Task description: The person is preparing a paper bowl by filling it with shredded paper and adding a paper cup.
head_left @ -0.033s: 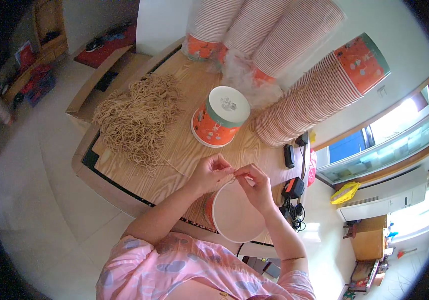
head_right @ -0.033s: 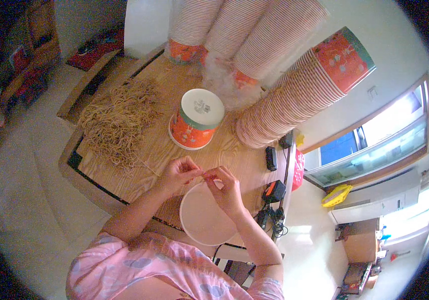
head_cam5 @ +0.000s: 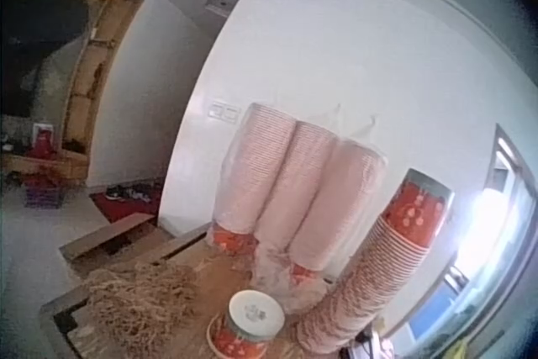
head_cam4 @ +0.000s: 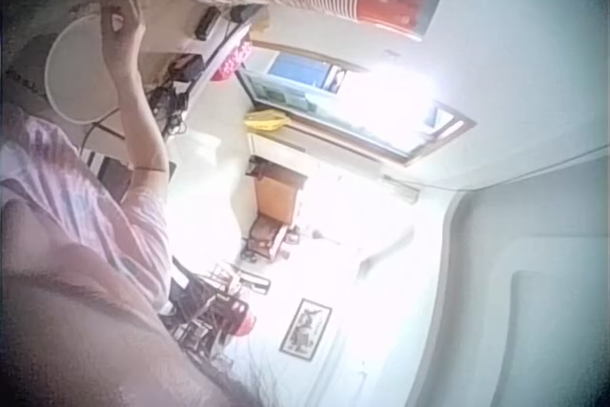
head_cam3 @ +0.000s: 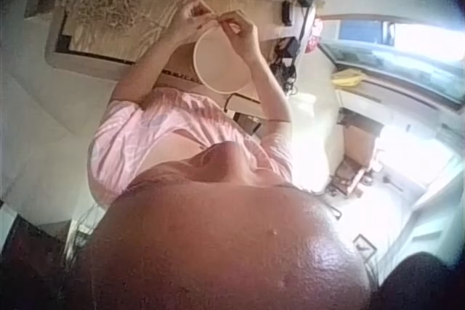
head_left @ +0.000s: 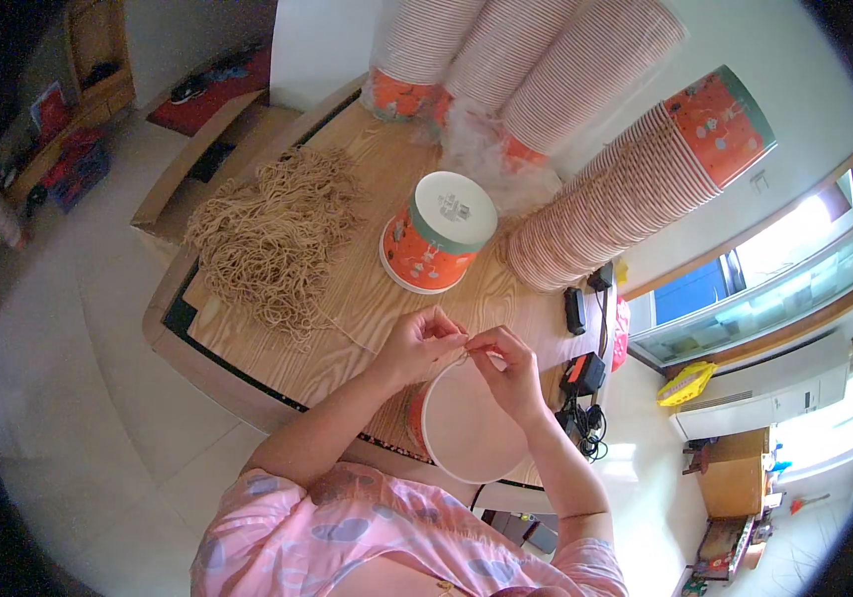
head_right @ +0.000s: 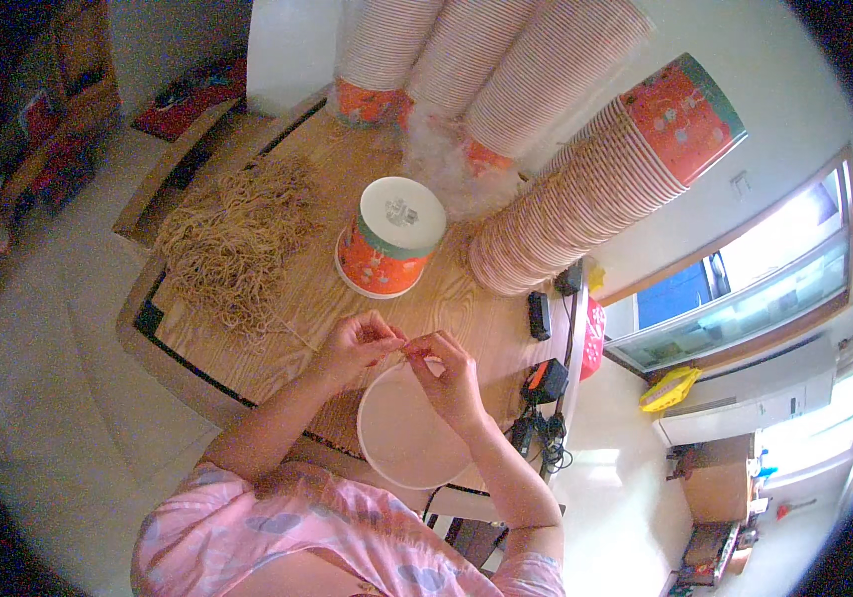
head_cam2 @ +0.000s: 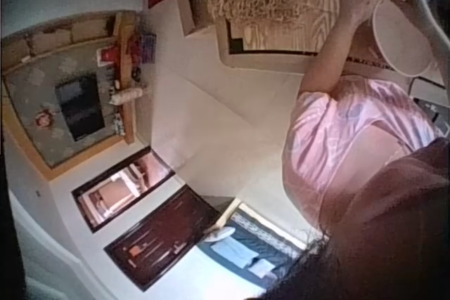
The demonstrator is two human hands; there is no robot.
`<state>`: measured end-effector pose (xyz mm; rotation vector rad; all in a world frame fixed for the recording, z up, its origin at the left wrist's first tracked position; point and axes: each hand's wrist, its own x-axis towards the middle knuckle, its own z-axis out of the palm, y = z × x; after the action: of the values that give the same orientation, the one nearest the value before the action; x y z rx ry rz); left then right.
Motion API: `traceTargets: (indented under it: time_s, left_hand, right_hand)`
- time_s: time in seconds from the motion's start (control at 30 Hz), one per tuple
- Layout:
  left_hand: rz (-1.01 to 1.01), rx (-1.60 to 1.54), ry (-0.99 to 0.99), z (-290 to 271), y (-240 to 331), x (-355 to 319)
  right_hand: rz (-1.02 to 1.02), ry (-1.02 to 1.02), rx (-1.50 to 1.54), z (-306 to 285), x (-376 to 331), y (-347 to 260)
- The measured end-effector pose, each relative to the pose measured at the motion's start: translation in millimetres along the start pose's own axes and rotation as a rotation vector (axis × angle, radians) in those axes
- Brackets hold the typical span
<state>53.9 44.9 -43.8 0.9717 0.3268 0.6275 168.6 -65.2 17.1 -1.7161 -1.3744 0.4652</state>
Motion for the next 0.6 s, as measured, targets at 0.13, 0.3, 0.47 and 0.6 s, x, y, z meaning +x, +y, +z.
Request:
traceTargets:
  time_s: [0.13,0.3,0.47,0.6]
  left_hand:
    - [0.0,0.034,-0.027,3.0,11.2,-3.1]
    - [-0.034,0.093,-0.017,-2.1,8.1,-2.3]
    - [-0.091,0.12,-0.049,-2.4,14.7,-3.3]
    - [-0.117,0.092,-0.073,-2.6,17.2,-4.2]
  right_hand:
    - [0.025,-0.007,0.001,0.0,-0.3,4.5]
    - [0.019,-0.018,0.008,-0.3,0.0,2.2]
    - [0.028,-0.004,0.023,-0.7,-1.1,7.6]
    - [0.058,0.001,0.057,-0.8,-1.2,3.4]
